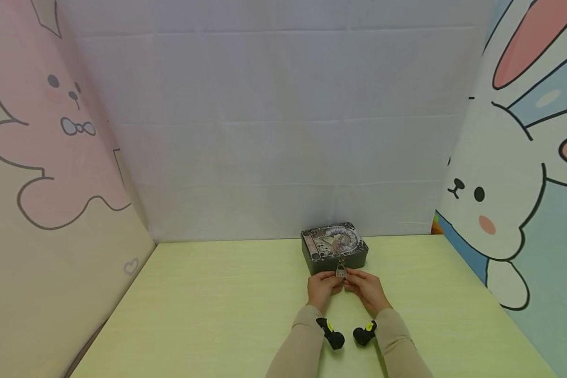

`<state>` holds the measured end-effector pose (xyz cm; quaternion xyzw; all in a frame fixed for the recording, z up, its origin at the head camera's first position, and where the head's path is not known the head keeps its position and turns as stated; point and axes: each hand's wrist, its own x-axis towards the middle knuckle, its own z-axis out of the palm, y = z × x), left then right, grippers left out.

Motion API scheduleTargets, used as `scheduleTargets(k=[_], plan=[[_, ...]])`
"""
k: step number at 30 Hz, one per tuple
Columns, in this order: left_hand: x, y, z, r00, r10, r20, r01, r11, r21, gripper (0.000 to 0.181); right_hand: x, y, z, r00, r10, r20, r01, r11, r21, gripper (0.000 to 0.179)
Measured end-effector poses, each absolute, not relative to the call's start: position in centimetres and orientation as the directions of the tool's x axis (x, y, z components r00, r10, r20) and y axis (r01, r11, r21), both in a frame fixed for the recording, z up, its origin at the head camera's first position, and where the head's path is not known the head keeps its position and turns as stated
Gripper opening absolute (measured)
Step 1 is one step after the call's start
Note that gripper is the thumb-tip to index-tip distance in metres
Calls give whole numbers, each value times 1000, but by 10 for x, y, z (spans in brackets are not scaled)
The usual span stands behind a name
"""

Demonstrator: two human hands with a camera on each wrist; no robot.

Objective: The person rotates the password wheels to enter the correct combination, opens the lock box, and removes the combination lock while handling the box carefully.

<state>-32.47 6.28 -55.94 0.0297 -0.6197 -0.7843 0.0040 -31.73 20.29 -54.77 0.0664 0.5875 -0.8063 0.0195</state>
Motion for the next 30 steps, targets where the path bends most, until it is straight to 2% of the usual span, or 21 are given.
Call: scheduleTargets(k=[8,30], plan=[[-321,59,-557,-999,0,-34,-33,-265,964,29,-317,202,-547,-989,49,-137,115,-316,-942,35],[-325,61,-562,-999,-21,-27,-20,-263,965,25,-314,200,-543,-991,45,-127,107,-309,-945,33]])
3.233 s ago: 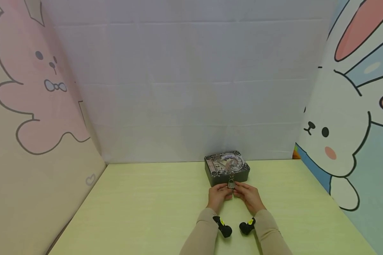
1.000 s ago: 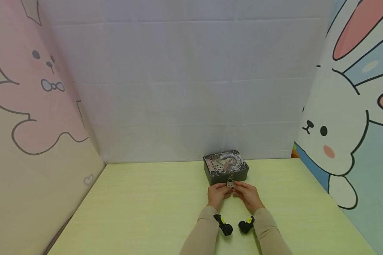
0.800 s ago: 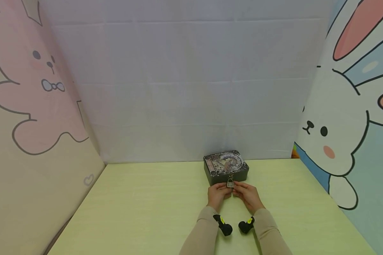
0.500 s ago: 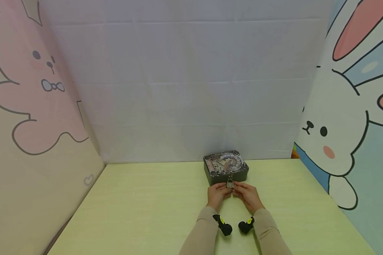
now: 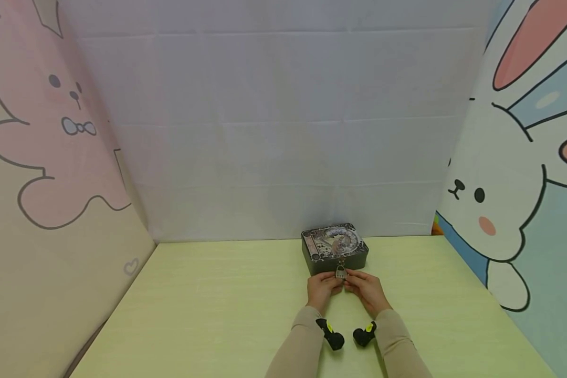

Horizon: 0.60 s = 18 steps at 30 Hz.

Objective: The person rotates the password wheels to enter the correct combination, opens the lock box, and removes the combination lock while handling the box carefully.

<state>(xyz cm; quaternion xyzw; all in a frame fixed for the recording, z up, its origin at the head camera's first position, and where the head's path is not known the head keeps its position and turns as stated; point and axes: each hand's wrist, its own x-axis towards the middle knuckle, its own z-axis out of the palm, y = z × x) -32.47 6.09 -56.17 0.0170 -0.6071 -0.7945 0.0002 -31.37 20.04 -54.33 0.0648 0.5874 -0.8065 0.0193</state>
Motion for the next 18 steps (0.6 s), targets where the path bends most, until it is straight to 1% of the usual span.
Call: scheduleTargets(k=[18], plan=[[-323,63,-557,-999,-48,-19,-8,-227,974,22,-314,202,-544,-991,41,-127,109,-302,-947,36]])
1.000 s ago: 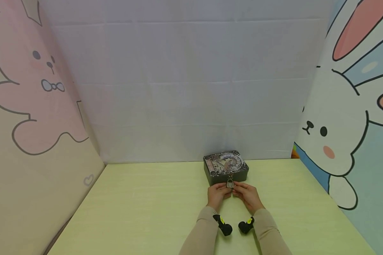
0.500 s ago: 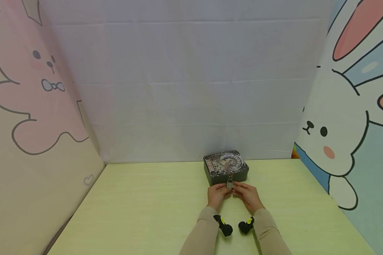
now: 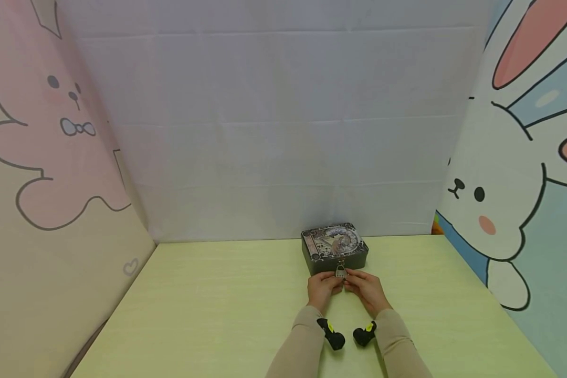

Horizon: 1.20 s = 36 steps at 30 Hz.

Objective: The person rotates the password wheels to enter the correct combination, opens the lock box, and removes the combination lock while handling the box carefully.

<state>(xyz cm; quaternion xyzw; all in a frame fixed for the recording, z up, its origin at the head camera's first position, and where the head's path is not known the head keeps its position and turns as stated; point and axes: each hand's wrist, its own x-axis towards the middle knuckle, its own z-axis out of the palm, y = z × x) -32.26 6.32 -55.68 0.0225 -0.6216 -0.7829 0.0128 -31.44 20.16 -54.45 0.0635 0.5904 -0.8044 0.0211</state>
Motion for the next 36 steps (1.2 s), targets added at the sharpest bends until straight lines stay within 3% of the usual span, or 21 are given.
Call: scheduleTargets(k=[21,36], plan=[[-321,56,-558,-998,48,-49,-61,-286,956,27,-315,203,-547,-990,56,-132,108,-310,-945,37],[-321,55,-558,-999,-16,-50,-43,-280,959,22,-317,202,-546,-988,58,-142,117,-320,-940,36]])
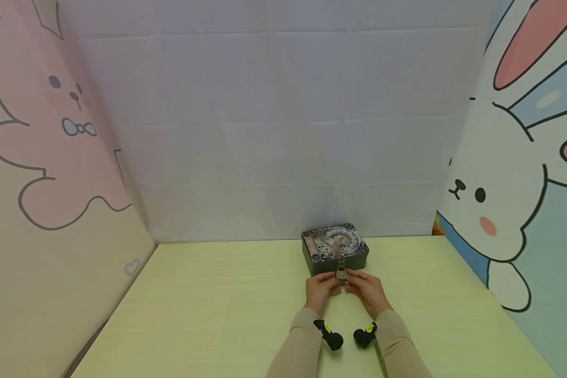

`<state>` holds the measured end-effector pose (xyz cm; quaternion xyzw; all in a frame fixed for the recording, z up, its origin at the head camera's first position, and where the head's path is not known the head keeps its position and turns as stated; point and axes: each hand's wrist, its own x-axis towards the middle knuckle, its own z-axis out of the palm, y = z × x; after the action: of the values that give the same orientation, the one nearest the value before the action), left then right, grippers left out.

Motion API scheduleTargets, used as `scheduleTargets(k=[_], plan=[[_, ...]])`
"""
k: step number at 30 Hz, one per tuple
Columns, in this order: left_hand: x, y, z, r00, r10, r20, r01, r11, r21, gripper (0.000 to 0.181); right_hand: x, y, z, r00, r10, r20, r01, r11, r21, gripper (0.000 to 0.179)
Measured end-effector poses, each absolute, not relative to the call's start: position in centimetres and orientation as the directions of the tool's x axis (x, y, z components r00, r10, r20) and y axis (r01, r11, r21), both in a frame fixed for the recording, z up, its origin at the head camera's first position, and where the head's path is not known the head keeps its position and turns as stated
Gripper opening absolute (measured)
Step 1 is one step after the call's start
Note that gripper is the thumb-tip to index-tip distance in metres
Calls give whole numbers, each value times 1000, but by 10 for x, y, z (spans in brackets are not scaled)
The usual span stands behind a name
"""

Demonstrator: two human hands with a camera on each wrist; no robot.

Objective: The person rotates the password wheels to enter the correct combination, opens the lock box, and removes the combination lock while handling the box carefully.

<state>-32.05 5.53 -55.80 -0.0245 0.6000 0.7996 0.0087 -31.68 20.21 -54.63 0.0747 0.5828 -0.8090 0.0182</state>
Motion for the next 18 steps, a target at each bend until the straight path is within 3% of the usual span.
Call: scheduleTargets(k=[18], plan=[[-317,56,-551,-999,-20,-42,-35,-275,961,18,-318,202,-547,-987,58,-148,122,-325,-938,35]])
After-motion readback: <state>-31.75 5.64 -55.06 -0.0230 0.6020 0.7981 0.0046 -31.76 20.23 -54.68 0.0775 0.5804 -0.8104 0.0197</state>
